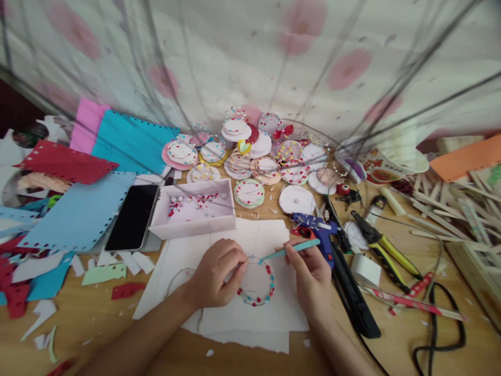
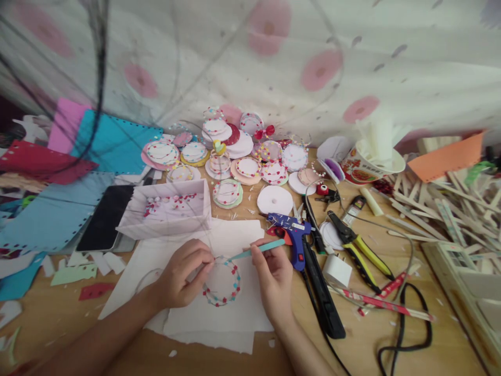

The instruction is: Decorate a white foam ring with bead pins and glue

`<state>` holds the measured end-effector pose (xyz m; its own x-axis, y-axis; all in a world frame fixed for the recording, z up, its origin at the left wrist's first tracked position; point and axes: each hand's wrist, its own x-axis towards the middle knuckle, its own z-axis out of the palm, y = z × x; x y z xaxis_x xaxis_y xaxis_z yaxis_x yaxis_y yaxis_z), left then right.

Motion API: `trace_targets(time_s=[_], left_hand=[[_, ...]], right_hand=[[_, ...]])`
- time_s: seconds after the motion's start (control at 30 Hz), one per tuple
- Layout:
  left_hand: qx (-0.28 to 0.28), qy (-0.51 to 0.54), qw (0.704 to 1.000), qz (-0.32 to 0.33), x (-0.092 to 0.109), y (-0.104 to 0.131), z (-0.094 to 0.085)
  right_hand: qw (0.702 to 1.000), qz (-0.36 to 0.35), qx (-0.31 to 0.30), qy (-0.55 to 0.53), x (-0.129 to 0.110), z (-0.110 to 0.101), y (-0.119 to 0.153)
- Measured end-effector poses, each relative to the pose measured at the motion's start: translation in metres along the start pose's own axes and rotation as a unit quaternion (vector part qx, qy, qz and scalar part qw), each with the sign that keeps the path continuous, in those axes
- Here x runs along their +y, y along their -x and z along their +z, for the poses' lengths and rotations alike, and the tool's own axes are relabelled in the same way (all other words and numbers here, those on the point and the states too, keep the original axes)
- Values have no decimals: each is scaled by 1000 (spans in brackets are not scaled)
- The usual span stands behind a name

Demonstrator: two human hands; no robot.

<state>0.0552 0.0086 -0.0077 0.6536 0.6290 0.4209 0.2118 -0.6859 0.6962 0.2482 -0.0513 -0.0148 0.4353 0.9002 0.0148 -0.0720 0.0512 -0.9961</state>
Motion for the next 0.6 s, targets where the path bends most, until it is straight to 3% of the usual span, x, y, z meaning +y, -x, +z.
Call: trace_targets(time_s=[0.27, 0.6], left_hand=[[-7, 8, 1000, -7, -1, -1, 1], [-14, 2, 1000, -9, -1, 1, 1]], right_hand=[[998, 49, -7, -34, 4, -2, 0], [999, 43, -2, -11, 1, 0, -2]])
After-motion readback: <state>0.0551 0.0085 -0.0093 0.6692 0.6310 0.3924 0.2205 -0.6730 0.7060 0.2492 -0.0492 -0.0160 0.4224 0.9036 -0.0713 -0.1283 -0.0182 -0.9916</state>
